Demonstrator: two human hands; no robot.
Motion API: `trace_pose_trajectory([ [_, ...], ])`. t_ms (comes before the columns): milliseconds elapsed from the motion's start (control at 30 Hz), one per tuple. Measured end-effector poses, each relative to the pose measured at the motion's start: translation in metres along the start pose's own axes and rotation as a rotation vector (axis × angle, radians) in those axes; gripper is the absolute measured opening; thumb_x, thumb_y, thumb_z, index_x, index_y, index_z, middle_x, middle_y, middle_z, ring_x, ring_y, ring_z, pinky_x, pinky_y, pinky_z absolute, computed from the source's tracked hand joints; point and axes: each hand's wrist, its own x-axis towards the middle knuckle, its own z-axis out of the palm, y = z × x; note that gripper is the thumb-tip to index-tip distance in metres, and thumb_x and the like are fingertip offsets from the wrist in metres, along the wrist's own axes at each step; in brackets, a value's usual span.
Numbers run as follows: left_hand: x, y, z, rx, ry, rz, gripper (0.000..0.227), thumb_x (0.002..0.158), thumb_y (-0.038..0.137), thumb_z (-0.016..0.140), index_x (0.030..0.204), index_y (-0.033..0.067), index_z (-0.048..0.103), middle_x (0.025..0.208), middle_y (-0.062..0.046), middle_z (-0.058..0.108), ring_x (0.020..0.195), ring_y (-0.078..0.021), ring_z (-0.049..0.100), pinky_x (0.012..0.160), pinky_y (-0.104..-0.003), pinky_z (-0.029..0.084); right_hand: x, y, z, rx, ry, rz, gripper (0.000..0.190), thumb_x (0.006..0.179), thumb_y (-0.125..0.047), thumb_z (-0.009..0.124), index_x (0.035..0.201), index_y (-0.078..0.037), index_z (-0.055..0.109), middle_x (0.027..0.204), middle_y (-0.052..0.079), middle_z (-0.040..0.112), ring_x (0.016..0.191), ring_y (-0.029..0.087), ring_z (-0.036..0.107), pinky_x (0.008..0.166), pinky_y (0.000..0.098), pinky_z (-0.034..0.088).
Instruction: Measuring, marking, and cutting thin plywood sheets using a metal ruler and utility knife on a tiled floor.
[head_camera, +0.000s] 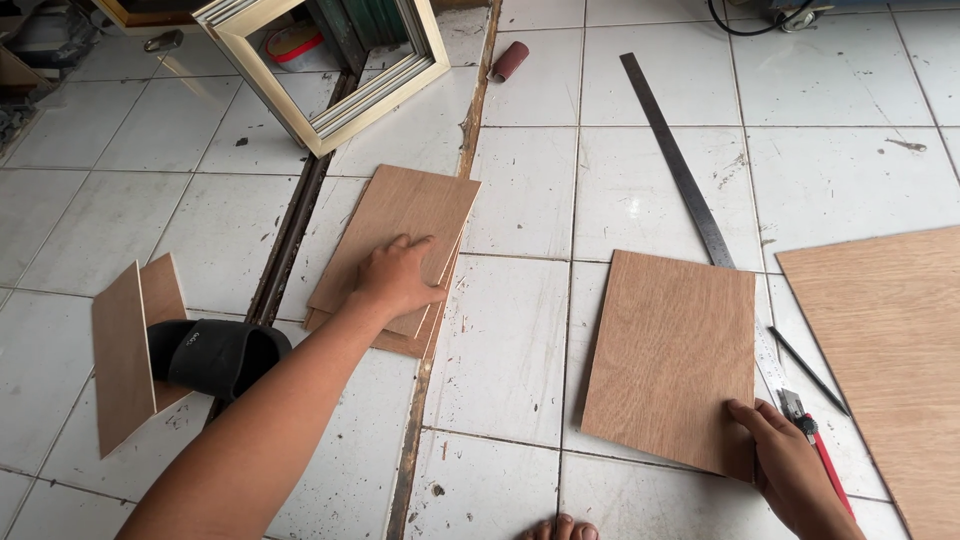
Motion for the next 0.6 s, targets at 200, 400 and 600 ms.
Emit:
trace_pose_trajectory([
  [200,0.003,-0.002,0.004,-0.004,0.019,0.018,0.084,0.062,0.048,0.064,0.136,0.0293,0.027,0.140,-0.011,0.026,0.120,-0.0347,0.034,0.092,-0.048,0.036,0.001,0.000,-0.001,0.028,-0.028,0.012,0.010,0.090,-0.020,0.053,0.091,-0.010,0.053,0.084,0.005,0.054,0.073,0.014,0.049,0.057,0.0314,0.037],
  [400,0.000,-0.001,0.001,-0.011,0.004,0.010,0.085,0.063,0.047,0.064,0.136,0.0288,0.025,0.141,-0.010,0.024,0.122,-0.0335,0.031,0.092,-0.050,0.035,-0.003,-0.003,0.002,0.025,-0.020,0.023,0.012,0.090,-0.020,0.052,0.095,-0.009,0.054,0.089,0.006,0.055,0.078,0.015,0.050,0.060,0.0321,0.038],
  [600,0.000,-0.001,0.001,0.007,0.014,0.015,0.083,0.064,0.049,0.061,0.136,0.0283,0.026,0.140,-0.010,0.025,0.120,-0.0346,0.034,0.090,-0.050,0.037,0.000,0.000,-0.001,0.011,-0.027,0.000,0.011,0.090,-0.021,0.053,0.091,-0.011,0.053,0.083,0.005,0.053,0.073,0.013,0.047,0.054,0.0306,0.036],
])
